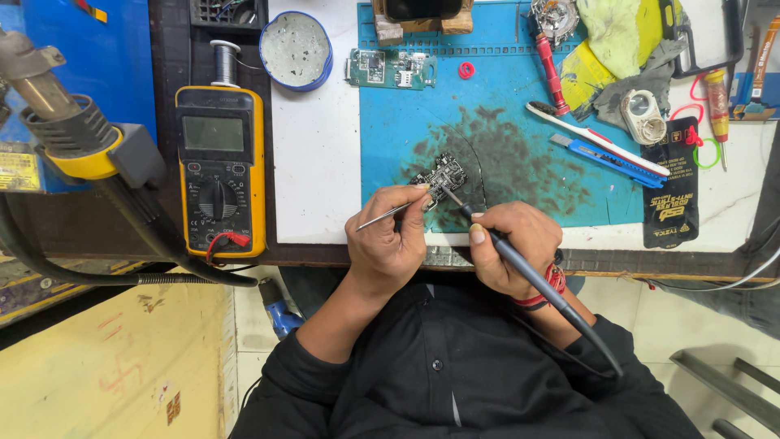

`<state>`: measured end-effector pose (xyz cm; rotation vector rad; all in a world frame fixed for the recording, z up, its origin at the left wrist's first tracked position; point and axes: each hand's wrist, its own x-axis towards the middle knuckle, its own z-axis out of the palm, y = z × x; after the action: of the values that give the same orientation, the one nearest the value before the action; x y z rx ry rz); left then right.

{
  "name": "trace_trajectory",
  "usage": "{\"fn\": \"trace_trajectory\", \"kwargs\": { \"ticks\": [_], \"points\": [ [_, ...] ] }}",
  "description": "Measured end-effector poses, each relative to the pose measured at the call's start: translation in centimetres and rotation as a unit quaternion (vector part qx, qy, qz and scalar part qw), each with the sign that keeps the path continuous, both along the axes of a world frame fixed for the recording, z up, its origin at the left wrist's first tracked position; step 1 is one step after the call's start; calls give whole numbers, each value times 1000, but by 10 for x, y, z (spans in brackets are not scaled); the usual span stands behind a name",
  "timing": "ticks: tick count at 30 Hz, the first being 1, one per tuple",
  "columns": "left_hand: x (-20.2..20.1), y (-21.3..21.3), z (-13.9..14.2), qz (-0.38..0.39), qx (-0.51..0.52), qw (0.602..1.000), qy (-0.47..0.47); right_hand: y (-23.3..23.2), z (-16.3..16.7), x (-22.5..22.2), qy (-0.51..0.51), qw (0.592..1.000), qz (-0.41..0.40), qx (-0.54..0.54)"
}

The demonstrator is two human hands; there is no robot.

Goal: The person uses a soldering iron and tweezers to apply solder to multiple points on a small circuit board. They repeatedly heat joints and feed solder wire, then inspect the connections while holding the board steady.

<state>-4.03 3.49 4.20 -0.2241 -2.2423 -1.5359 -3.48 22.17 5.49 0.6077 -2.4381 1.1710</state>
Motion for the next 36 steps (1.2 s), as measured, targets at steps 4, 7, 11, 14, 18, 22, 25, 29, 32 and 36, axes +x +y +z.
{"fn": "trace_trajectory", "kwargs": {
  "ticks": [4,7,11,14,18,22,25,29,32,36],
  "points": [
    [0,0,-1,0,1,1000,2,0,1,0,-7,1000,0,1],
    [0,0,-1,-4,11,1000,-10,0,2,1,-8,1000,3,2],
    [1,0,-2,-6,10,1000,-6,0,2,1,-6,1000,7,4],
    [0,0,-2,-4,9,1000,-4,0,2,0,-6,1000,7,0],
    [1,1,-1,-4,13,1000,-10,1,2,1,-8,1000,7,1],
    [1,0,-1,-5,13,1000,-11,1,2,1,-7,1000,7,2],
    [1,0,0,-5,11,1000,-12,1,2,0,-9,1000,8,2],
    [1,0,-1,-1,12,1000,-15,1,2,0,-10,1000,7,3],
    [1,0,-1,-2,14,1000,-16,1,2,0,-9,1000,8,2],
    [0,1,-3,-6,18,1000,-15,1,2,0,-8,1000,9,4]
  ]
}}
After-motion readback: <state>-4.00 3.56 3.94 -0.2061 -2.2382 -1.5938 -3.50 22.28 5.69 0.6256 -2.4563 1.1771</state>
